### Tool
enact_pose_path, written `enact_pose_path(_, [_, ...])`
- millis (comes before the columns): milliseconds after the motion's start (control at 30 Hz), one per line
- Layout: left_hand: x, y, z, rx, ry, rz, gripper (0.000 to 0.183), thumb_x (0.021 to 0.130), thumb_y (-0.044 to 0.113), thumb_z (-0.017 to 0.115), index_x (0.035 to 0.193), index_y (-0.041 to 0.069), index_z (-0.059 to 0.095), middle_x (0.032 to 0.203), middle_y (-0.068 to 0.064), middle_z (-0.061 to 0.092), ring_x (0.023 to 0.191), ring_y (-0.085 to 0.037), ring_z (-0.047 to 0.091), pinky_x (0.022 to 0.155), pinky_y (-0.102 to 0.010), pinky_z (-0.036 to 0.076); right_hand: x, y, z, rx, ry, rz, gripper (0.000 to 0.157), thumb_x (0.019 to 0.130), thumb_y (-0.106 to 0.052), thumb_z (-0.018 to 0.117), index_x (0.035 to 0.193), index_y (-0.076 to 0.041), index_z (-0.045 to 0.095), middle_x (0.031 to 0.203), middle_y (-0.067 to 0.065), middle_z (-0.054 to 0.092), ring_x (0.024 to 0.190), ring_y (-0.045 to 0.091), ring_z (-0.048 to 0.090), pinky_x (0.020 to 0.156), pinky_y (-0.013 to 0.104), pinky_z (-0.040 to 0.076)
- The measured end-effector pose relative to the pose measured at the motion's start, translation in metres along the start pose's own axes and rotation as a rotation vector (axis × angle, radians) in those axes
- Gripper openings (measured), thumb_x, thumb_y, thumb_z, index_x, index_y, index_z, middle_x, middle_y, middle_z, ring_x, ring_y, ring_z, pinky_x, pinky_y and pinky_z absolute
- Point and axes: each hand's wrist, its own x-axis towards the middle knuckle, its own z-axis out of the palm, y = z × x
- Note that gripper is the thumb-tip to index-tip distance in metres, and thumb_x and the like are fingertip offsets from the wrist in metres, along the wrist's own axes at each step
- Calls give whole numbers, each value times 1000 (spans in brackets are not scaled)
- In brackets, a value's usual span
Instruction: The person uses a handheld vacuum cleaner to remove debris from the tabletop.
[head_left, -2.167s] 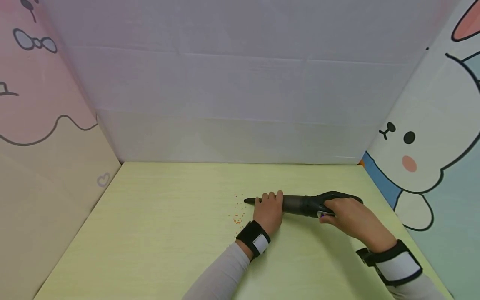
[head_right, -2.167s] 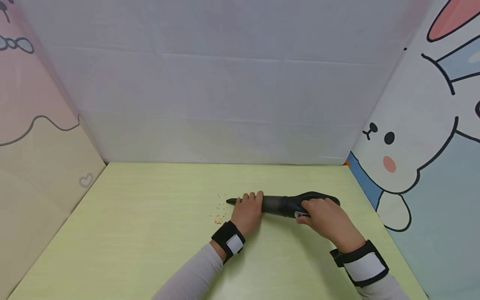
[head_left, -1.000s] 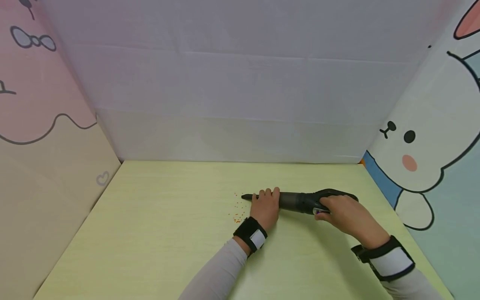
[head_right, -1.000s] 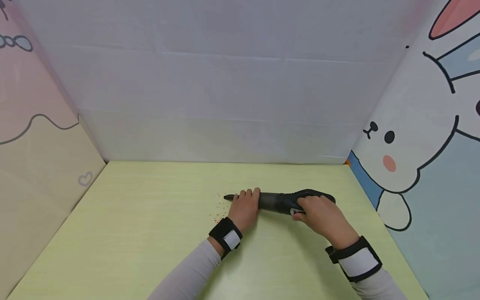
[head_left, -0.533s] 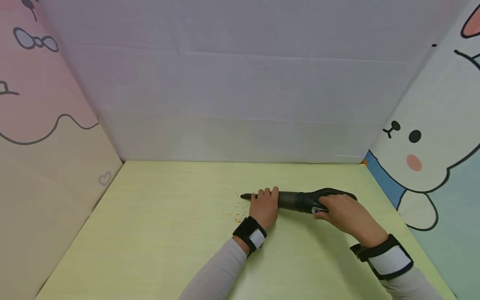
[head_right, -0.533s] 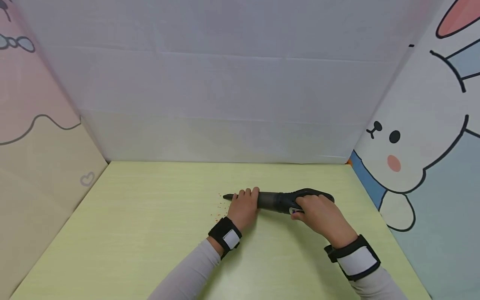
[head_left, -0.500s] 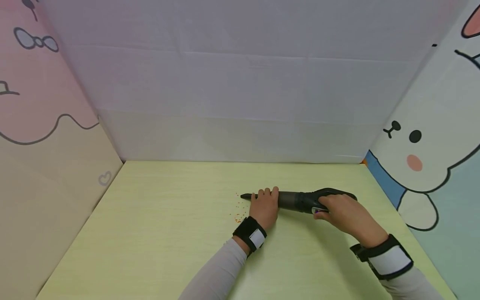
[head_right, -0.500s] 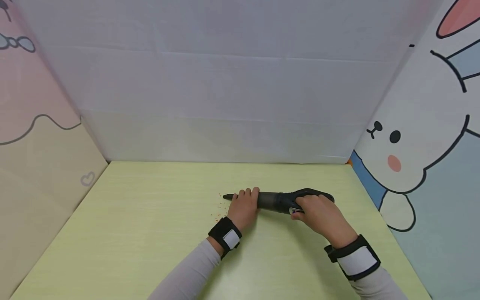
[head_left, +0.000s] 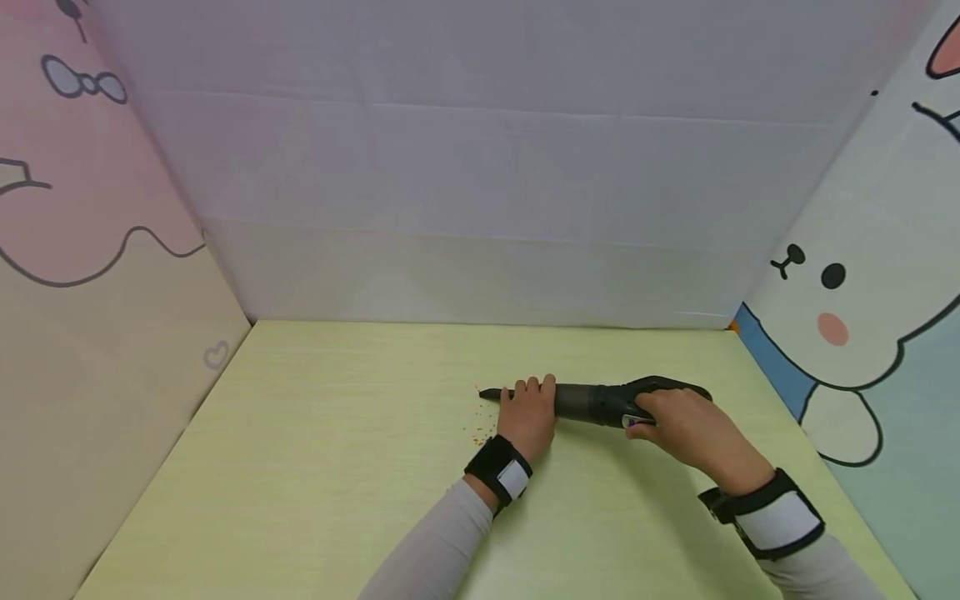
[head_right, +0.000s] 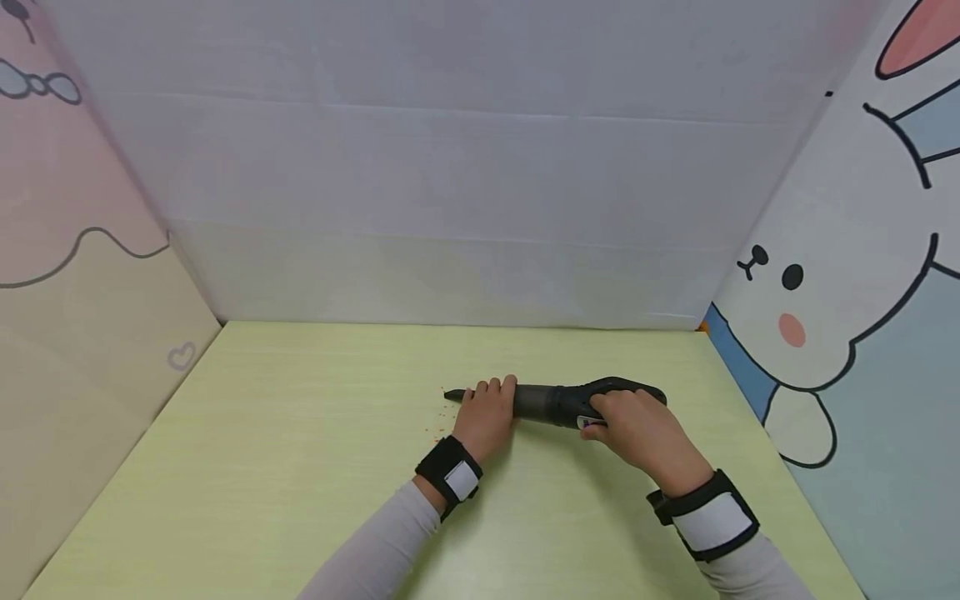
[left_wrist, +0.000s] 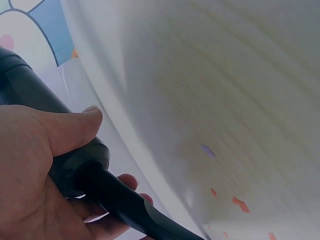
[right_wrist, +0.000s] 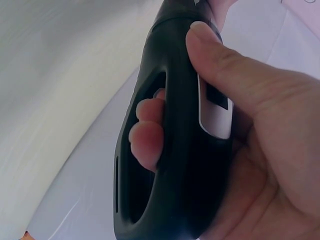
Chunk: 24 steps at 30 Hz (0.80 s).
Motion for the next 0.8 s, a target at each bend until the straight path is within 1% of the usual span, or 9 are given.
enact_pose_path(233, [0, -2, 1, 4, -10, -6, 44, 85, 33, 67, 120, 14, 48, 107, -7, 61, 103, -26, 58, 88, -48, 48, 1, -2, 0, 4, 4, -3, 28, 77, -38, 72, 71, -19, 52, 59, -9, 44, 53, 7, 40, 52, 27, 33])
enact_pose_path(400, [0, -5, 2, 3, 9, -3, 43, 84, 31, 68, 118, 14, 49, 105, -7, 62, 101, -27, 59, 87, -48, 49, 2, -4, 0, 7, 11, -9, 29, 77, -37, 72, 70, -19, 50, 58, -9, 42, 52, 8, 38, 52, 27, 32])
enact_pose_path(600, [2, -8, 10, 10, 40, -2, 40, 85, 30, 67, 117, 14, 49, 103, -7, 62, 99, -26, 59, 86, -48, 49, 5, -5, 1, 17, 17, -11, 31, 77, -36, 72, 69, -19, 48, 57, -7, 40, 51, 8, 36, 50, 26, 29])
enact_pose_path(800, [3, -9, 13, 6, 64, -4, 38, 84, 29, 68, 113, 14, 49, 101, -7, 62, 98, -26, 60, 85, -48, 49, 6, -4, 1, 8, 8, -5, 26, 77, -36, 72, 73, -18, 53, 59, -9, 43, 53, 8, 39, 52, 27, 32])
